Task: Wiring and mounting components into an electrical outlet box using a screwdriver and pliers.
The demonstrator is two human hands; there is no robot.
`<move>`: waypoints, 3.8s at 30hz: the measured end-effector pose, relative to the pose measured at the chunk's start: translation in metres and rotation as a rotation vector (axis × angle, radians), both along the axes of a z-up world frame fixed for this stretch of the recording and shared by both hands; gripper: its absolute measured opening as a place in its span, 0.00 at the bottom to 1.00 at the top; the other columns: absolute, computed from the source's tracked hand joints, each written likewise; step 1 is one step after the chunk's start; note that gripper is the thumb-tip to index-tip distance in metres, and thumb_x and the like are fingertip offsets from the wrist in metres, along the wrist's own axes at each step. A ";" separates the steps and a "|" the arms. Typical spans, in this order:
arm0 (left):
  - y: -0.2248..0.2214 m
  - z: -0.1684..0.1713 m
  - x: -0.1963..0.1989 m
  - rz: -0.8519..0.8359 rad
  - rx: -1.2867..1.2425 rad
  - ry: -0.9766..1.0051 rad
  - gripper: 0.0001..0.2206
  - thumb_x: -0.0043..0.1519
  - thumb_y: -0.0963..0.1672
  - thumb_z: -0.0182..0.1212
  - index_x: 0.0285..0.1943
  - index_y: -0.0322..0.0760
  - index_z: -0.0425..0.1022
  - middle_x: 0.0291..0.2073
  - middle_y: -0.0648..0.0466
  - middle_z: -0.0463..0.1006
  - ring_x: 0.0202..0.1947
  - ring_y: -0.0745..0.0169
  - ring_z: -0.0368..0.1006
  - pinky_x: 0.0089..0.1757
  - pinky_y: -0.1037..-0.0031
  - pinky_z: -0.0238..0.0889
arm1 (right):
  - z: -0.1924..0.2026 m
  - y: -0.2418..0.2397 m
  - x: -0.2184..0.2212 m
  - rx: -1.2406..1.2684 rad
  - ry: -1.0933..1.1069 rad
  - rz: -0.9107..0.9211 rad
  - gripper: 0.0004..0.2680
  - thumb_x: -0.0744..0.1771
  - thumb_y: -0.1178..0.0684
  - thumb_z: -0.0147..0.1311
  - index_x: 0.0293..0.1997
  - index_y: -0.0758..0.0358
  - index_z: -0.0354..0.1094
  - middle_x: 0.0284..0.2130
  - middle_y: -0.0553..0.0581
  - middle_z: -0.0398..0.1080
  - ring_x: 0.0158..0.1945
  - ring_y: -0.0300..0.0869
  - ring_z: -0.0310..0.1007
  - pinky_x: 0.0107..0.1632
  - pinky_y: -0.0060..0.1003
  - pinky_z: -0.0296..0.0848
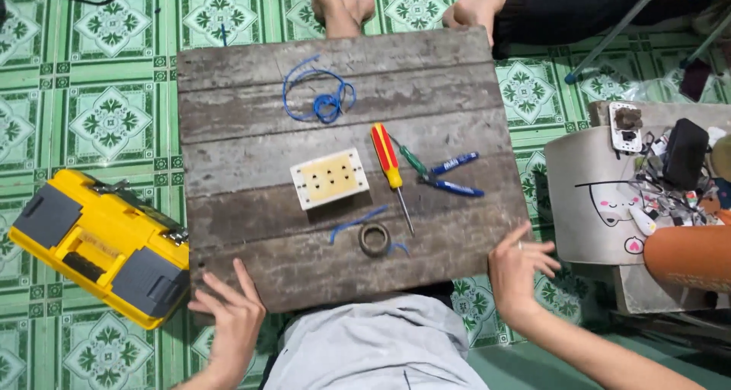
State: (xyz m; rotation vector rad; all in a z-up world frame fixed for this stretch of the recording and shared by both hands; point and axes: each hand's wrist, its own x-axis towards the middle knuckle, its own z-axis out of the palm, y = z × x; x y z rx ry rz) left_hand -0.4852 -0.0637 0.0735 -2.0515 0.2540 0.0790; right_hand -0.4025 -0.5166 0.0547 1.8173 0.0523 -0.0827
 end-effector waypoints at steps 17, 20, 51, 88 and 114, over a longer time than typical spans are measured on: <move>0.045 0.116 0.159 0.378 -1.085 0.816 0.09 0.51 0.48 0.63 0.34 0.41 0.81 0.26 0.53 0.83 0.24 0.54 0.78 0.32 0.67 0.74 | 0.109 -0.033 0.076 0.595 0.286 -0.137 0.10 0.64 0.39 0.54 0.36 0.51 0.73 0.28 0.50 0.78 0.27 0.42 0.78 0.29 0.38 0.72; 0.068 0.080 0.241 0.047 -1.358 0.332 0.16 0.54 0.42 0.60 0.52 0.39 0.76 0.41 0.49 0.79 0.41 0.50 0.71 0.44 0.62 0.67 | 0.133 -0.018 0.150 0.846 0.019 -0.007 0.14 0.65 0.44 0.55 0.53 0.58 0.69 0.33 0.55 0.79 0.35 0.48 0.81 0.37 0.41 0.77; 0.048 -0.017 0.278 -0.273 -1.830 -0.314 0.28 0.65 0.59 0.55 0.64 0.40 0.71 0.66 0.46 0.63 0.69 0.41 0.52 0.63 0.31 0.49 | 0.034 0.019 0.220 1.767 -0.315 0.655 0.10 0.66 0.71 0.59 0.53 0.77 0.75 0.57 0.71 0.67 0.59 0.62 0.67 0.60 0.52 0.66; -0.071 0.011 0.202 -0.486 -2.270 0.193 0.32 0.48 0.47 0.81 0.63 0.43 0.75 0.53 0.51 0.75 0.56 0.43 0.74 0.57 0.54 0.64 | 0.071 0.124 0.119 2.731 -0.020 0.127 0.29 0.64 0.57 0.54 0.77 0.55 0.54 0.24 0.56 0.70 0.24 0.38 0.74 0.29 0.25 0.72; -0.066 0.004 0.200 -0.529 -2.314 0.202 0.31 0.51 0.46 0.80 0.64 0.41 0.72 0.53 0.48 0.75 0.54 0.39 0.73 0.55 0.51 0.65 | -0.002 0.100 0.136 3.074 -0.366 0.107 0.28 0.73 0.45 0.58 0.78 0.56 0.40 0.21 0.59 0.68 0.14 0.40 0.66 0.22 0.24 0.66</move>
